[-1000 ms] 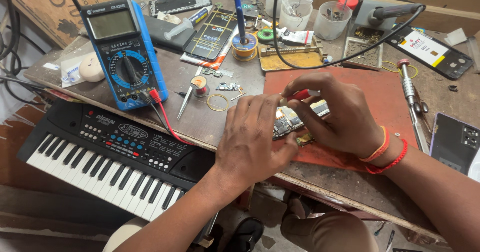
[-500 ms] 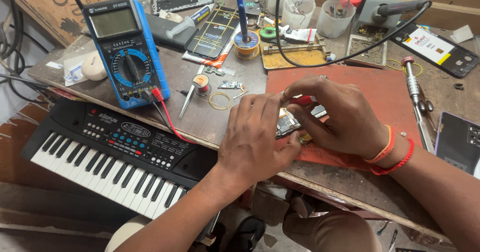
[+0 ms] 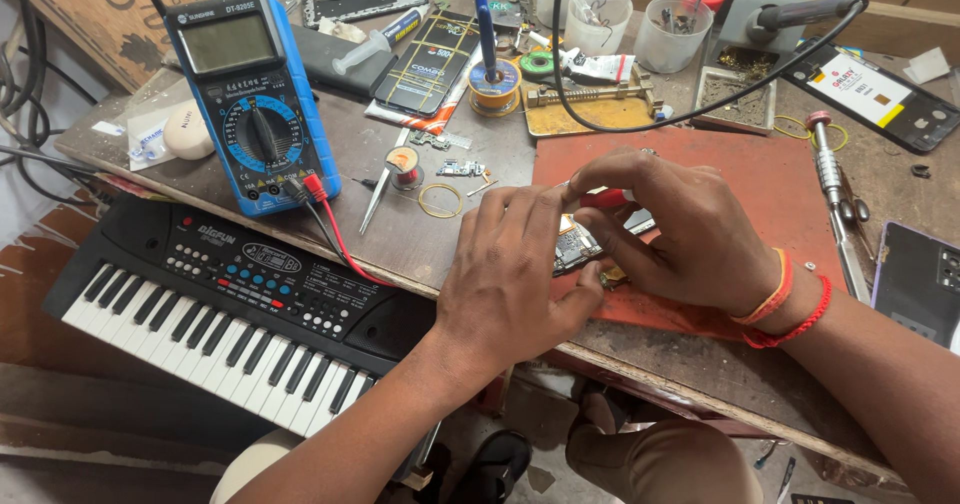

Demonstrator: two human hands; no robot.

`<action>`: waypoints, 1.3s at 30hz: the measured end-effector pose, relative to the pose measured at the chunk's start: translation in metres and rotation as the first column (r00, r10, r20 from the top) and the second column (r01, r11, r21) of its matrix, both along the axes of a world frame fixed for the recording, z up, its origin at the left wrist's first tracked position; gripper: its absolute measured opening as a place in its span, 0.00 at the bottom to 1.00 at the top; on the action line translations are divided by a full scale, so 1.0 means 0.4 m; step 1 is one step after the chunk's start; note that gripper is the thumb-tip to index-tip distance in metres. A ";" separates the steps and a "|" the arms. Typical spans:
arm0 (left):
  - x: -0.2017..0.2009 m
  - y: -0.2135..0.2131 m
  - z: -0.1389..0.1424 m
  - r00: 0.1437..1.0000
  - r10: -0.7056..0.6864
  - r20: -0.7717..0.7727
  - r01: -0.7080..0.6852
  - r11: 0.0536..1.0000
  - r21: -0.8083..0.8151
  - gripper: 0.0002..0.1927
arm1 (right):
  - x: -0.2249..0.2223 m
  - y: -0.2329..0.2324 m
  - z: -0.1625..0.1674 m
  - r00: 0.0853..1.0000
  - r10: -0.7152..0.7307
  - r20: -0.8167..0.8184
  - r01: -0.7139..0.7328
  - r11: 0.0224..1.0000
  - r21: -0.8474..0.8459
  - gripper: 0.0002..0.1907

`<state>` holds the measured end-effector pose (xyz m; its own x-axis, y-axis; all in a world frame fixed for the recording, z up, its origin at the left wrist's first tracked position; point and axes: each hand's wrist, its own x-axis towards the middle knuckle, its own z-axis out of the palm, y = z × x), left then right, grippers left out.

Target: The person uses a red-handled screwdriver to pry and work on the exposed motherboard of a disassembled smartphone lying on a repair mat. They hold the phone steady with one hand while probing and lifting components on the board, occasionally repositioning the phone and the small board beside it.

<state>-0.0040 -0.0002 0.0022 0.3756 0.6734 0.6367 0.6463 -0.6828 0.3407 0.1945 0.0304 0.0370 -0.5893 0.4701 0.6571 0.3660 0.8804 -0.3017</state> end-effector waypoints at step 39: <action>0.003 -0.003 -0.003 0.999 0.005 0.038 -0.004 1.000 -0.006 0.35 | -0.001 -0.006 -0.013 0.999 -0.032 -0.012 0.032 0.998 0.049 0.17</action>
